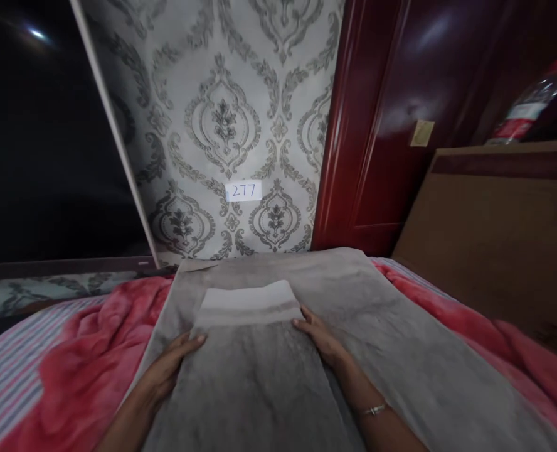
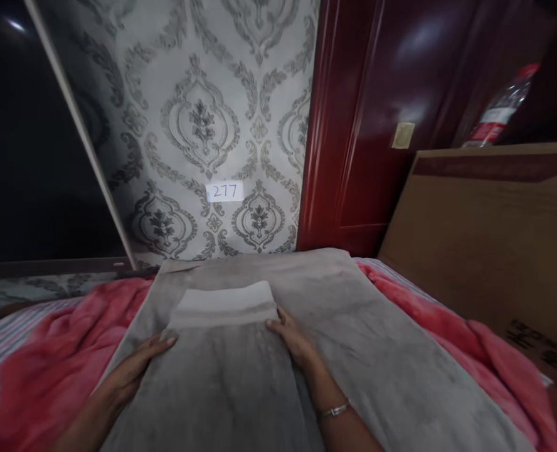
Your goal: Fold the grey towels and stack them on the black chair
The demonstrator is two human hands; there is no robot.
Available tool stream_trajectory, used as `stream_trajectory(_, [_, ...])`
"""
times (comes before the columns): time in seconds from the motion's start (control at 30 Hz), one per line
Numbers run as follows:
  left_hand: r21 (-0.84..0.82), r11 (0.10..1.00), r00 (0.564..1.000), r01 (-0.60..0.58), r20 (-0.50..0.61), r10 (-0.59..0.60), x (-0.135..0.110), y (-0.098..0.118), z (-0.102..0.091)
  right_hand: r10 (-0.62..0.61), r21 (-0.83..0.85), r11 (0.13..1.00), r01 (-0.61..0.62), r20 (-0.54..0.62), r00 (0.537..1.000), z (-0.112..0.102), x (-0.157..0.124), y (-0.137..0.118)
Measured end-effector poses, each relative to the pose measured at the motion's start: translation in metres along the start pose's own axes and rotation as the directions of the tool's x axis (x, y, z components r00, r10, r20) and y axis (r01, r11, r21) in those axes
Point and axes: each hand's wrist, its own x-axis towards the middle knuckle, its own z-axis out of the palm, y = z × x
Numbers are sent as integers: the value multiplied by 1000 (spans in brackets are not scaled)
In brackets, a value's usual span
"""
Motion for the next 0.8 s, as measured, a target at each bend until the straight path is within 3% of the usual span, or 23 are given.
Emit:
stream_trajectory(0.2, [-2, 1000, 998, -22, 65, 22, -1, 1, -1, 40, -64, 997, -41, -18, 999, 4, 4, 1])
stream_trajectory(0.33, [-49, 999, 997, -24, 77, 28, 4, -3, -7, 132, -9, 991, -132, -26, 991, 8, -1, -2])
stream_trajectory(0.57, [-90, 995, 995, -34, 93, 42, 9, -7, -11, 186, 49, 981, -187, 15, 982, 7, -19, -3])
stream_trajectory(0.7, [-36, 999, 998, -35, 59, 37, 8, -6, -7, 265, 97, 959, -267, 35, 964, 8, -27, -1])
stream_trajectory(0.8, [35, 996, 996, -84, -5, 84, 1, -2, -3, 237, 124, 963, -237, 12, 971, 12, -30, -1])
